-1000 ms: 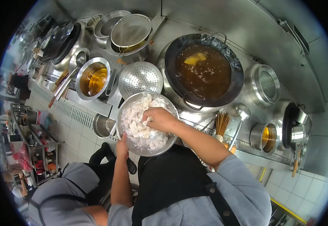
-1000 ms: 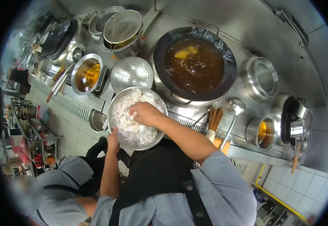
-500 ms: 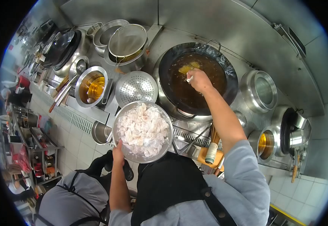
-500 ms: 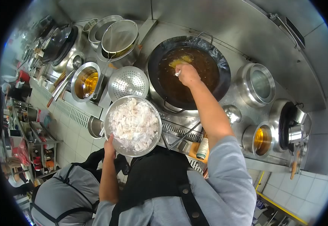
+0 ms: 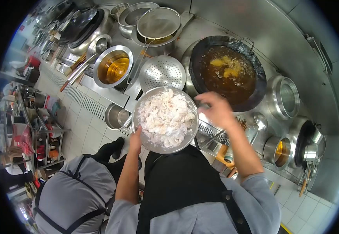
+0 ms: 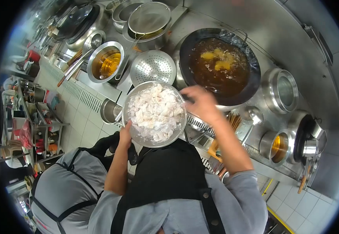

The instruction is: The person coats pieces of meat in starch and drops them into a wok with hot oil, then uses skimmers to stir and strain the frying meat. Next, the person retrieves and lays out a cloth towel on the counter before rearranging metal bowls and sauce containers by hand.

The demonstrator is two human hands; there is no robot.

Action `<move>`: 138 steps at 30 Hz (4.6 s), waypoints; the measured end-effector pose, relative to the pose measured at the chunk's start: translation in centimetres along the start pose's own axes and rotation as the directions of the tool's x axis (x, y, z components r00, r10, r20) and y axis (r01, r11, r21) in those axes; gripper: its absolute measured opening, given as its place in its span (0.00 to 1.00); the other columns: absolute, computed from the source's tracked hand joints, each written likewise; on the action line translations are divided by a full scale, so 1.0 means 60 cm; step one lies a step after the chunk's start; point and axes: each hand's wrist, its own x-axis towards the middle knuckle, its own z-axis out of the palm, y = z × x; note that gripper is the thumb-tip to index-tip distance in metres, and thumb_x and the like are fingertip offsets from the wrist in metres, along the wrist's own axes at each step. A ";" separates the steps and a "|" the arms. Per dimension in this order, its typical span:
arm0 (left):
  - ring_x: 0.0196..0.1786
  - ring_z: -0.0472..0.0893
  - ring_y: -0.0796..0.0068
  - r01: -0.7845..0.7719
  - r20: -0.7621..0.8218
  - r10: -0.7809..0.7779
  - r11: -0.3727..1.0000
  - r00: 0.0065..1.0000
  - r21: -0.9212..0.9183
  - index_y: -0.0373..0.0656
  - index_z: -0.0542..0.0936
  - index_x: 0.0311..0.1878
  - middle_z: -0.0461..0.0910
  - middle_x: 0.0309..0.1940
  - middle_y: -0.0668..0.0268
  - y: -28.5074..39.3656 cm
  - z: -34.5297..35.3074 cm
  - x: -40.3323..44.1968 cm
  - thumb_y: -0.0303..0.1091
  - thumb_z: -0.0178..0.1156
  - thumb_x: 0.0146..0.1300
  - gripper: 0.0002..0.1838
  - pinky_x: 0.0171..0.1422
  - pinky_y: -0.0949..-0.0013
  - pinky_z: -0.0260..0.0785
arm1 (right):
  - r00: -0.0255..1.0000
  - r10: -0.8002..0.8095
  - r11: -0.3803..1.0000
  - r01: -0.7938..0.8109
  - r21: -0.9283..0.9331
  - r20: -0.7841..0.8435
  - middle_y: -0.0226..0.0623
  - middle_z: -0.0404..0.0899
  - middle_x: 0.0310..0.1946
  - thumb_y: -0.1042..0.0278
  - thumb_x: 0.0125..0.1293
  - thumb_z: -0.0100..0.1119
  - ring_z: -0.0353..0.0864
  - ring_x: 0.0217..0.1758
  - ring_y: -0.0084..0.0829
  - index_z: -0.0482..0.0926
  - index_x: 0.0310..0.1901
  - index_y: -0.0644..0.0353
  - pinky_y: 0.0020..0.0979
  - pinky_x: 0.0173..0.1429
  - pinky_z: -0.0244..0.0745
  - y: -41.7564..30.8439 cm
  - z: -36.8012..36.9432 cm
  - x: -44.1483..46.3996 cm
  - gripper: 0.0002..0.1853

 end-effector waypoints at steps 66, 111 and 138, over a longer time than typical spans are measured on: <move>0.65 0.80 0.59 -0.029 -0.001 0.029 0.998 1.000 0.047 0.27 0.70 0.74 0.78 0.67 0.49 0.000 0.004 0.001 0.49 0.61 0.76 0.36 0.71 0.61 0.70 | 0.939 -0.040 0.866 0.203 -0.458 0.341 0.46 0.62 0.80 0.62 0.52 0.81 0.69 0.76 0.54 0.73 0.74 0.47 0.45 0.79 0.68 -0.014 0.164 0.051 0.45; 0.66 0.79 0.59 -0.013 -0.001 0.013 1.000 1.000 0.002 0.27 0.71 0.74 0.78 0.67 0.51 -0.008 -0.002 0.005 0.49 0.63 0.74 0.37 0.71 0.60 0.68 | 0.880 -0.122 0.875 -0.123 -0.468 -0.459 0.41 0.85 0.51 0.69 0.60 0.76 0.87 0.51 0.41 0.88 0.48 0.57 0.39 0.58 0.81 0.060 -0.188 0.027 0.15; 0.64 0.81 0.58 0.015 0.029 -0.013 0.999 0.999 -0.045 0.23 0.68 0.73 0.78 0.66 0.48 0.002 0.002 0.006 0.46 0.63 0.76 0.37 0.69 0.58 0.73 | 0.989 -0.054 0.998 0.047 0.049 0.136 0.47 0.83 0.50 0.72 0.57 0.70 0.86 0.46 0.43 0.83 0.54 0.58 0.37 0.55 0.81 0.024 0.165 0.009 0.20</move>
